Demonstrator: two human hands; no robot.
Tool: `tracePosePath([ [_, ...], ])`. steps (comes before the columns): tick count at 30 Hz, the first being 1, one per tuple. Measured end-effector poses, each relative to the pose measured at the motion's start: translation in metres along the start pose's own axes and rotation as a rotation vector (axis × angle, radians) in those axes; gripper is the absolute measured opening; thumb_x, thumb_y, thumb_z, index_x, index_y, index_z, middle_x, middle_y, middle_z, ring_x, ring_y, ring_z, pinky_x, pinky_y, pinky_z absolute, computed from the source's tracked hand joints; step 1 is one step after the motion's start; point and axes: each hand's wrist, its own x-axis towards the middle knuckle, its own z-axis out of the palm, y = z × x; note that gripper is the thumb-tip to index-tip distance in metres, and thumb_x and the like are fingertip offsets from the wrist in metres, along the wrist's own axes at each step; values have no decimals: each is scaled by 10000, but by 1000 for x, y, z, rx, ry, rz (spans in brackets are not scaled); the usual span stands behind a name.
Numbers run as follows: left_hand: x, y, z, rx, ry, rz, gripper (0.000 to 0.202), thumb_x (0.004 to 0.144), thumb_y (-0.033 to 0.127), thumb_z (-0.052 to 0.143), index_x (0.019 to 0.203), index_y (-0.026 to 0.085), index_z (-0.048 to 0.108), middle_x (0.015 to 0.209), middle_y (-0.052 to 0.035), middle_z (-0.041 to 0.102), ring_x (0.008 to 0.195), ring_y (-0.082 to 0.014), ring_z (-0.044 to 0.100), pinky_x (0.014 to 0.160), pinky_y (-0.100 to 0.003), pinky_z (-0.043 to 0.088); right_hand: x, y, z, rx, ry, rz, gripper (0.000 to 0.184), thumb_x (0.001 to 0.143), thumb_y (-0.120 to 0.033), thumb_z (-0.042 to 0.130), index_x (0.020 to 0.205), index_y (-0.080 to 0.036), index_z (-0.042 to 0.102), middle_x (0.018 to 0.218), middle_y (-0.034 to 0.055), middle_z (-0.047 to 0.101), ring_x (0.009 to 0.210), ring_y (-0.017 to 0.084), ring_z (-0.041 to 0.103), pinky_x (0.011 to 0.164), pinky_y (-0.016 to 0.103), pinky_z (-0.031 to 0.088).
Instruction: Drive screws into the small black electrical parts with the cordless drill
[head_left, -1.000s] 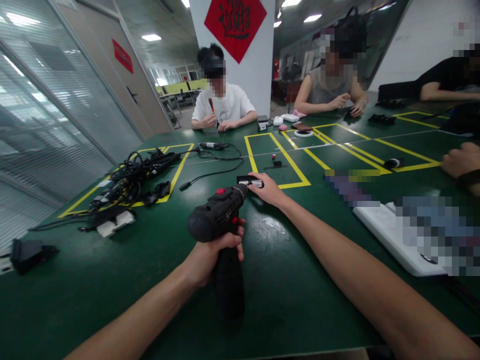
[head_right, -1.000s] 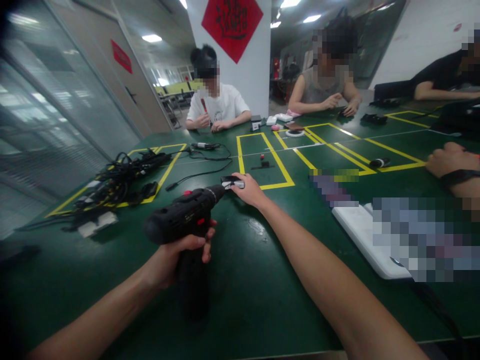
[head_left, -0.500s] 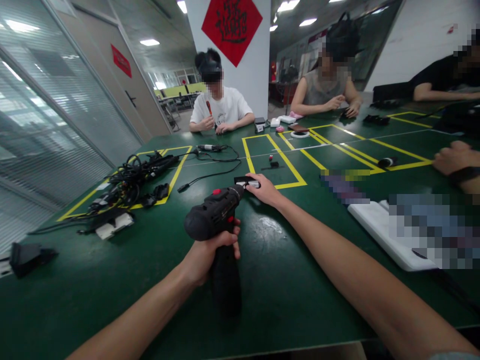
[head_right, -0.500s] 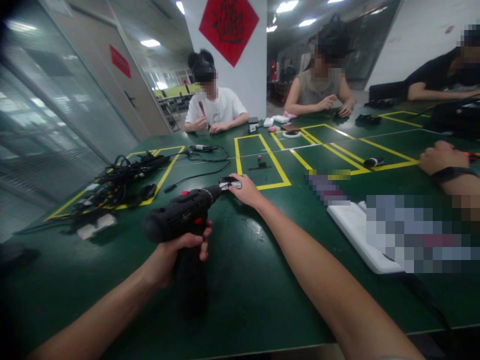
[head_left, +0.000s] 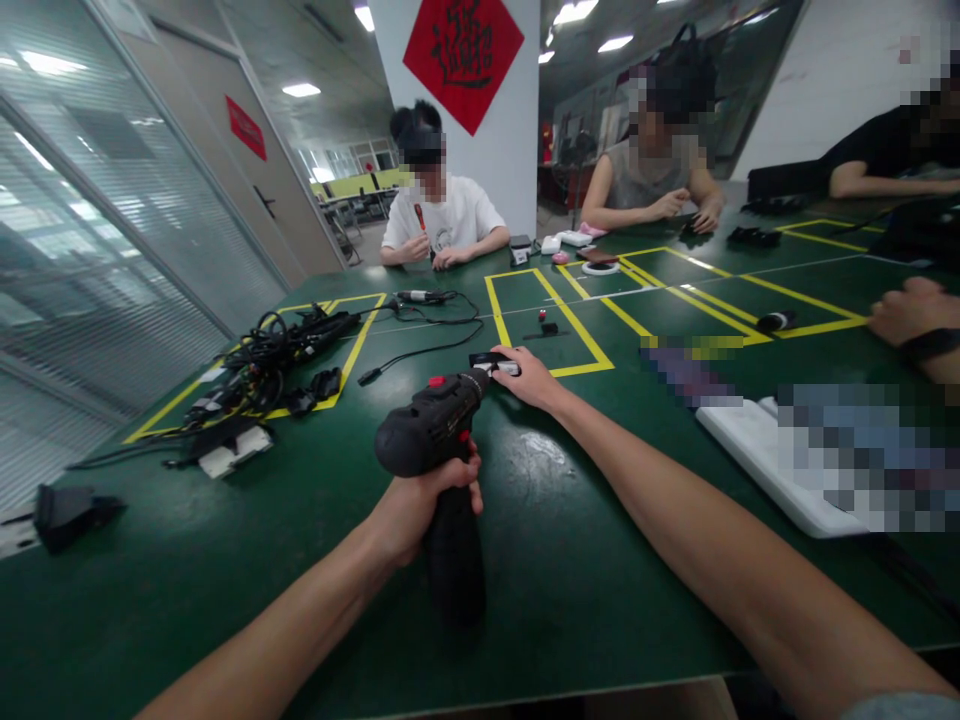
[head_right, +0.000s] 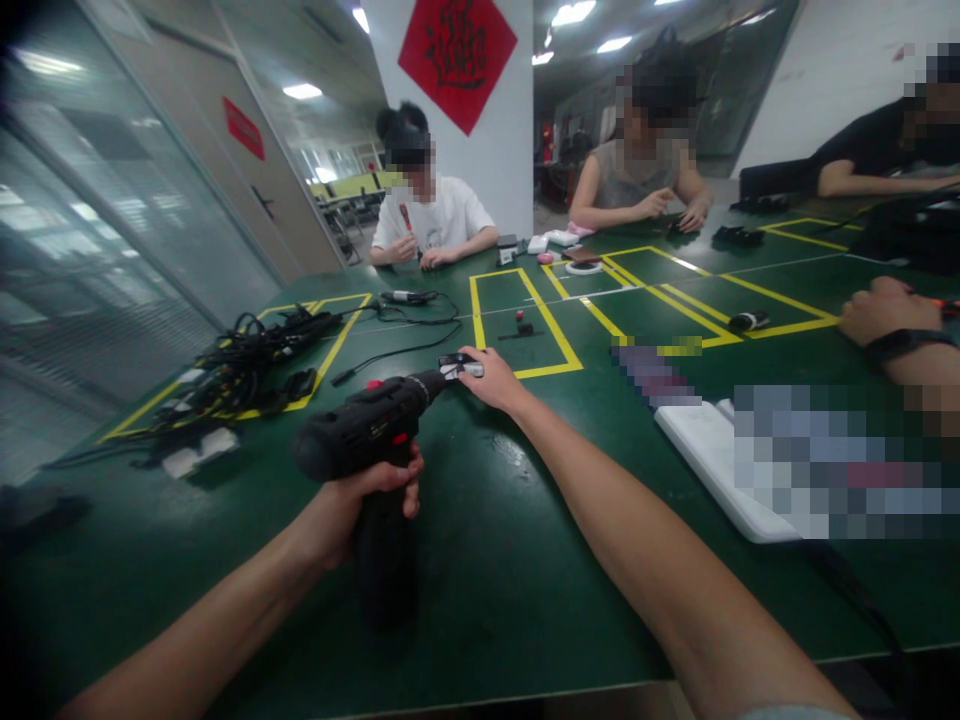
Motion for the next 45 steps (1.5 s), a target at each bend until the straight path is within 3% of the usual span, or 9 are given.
tracePosePath([
  [3, 1, 1, 0, 35, -7, -15, 219, 687, 249, 651, 860, 157, 553, 572, 4, 581, 512, -118, 541, 544, -238, 407, 1, 3, 1, -8, -2, -9, 459, 832, -301, 602, 1281, -208, 598, 1133, 87, 582, 1005, 211, 589, 975, 354, 442],
  [10, 5, 2, -7, -6, -7, -5, 312, 643, 202, 647, 943, 148, 581, 754, 13, 581, 532, -106, 563, 562, -259, 440, 5, 4, 3, -18, -14, -6, 460, 841, -294, 599, 1295, -218, 588, 1118, 84, 580, 993, 216, 587, 964, 363, 448],
  [18, 10, 1, -13, 4, 4, -3, 339, 622, 241, 681, 932, 141, 585, 672, 7, 586, 518, -117, 556, 552, -257, 436, 9, 9, 5, -23, -5, -25, 466, 841, -311, 603, 1297, -216, 587, 1112, 84, 578, 1006, 225, 592, 983, 374, 438],
  [22, 9, 2, -13, 33, -6, 1, 251, 652, 241, 666, 864, 146, 572, 606, 8, 578, 518, -121, 553, 555, -250, 426, 9, 9, 4, -21, -9, -30, 478, 834, -304, 605, 1301, -201, 584, 1126, 91, 580, 1018, 225, 594, 994, 368, 432],
  [45, 8, 2, -12, 22, -15, -2, 223, 673, 217, 618, 876, 153, 550, 561, 6, 590, 508, -116, 550, 552, -228, 410, 10, 15, 8, -22, -16, -37, 474, 838, -324, 584, 1302, -228, 576, 1127, 81, 562, 1021, 226, 596, 990, 379, 441],
])
